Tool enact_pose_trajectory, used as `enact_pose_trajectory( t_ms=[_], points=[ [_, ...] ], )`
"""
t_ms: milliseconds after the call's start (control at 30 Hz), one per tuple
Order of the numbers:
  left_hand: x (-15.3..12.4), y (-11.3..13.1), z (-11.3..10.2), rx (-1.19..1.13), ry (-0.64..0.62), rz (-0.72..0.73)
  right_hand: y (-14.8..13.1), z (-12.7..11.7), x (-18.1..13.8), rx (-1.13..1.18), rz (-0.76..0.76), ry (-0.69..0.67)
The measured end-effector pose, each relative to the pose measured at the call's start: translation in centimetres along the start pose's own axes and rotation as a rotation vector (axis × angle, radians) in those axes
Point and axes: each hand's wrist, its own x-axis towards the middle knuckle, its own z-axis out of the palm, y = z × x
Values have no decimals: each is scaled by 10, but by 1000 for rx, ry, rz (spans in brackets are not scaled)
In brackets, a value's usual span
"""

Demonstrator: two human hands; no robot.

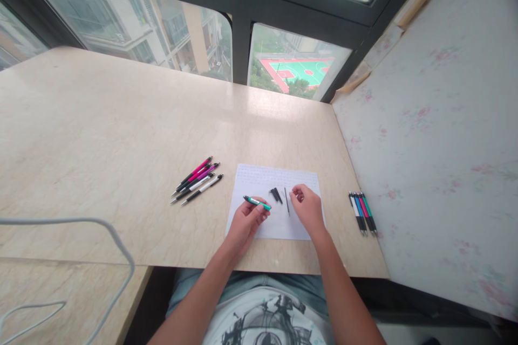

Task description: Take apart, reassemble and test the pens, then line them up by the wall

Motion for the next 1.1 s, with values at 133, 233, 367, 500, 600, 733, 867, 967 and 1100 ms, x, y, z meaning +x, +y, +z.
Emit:
enact_pose_trajectory(
  t_ms=[133,233,367,500,600,733,867,967,1100],
  points=[
    [0,1,1,-21,-8,-6,-16,3,-30,494,101,-127],
    [-1,2,1,-30,-9,-5,-31,8,-45,627,87,-161],
    [-2,3,1,-26,-16,5,-42,9,-48,551,39,-130],
    [-3,3,2,-14,-19,5,-46,6,-45,440,-28,-106],
    [-3,3,2,-15,-20,2,-48,4,-45,401,-84,-104],
    [-2,3,2,-20,-15,-2,-51,1,-46,357,-134,-94],
    [-2,3,1,-15,-42,-13,-53,-2,-45,313,-156,-90],
    [-3,3,0,-16,-65,-21,-54,-4,-44,277,-197,-106],
    [-3,4,1,-31,-69,-34,-57,-7,-44,233,-232,-104]
  ],
)
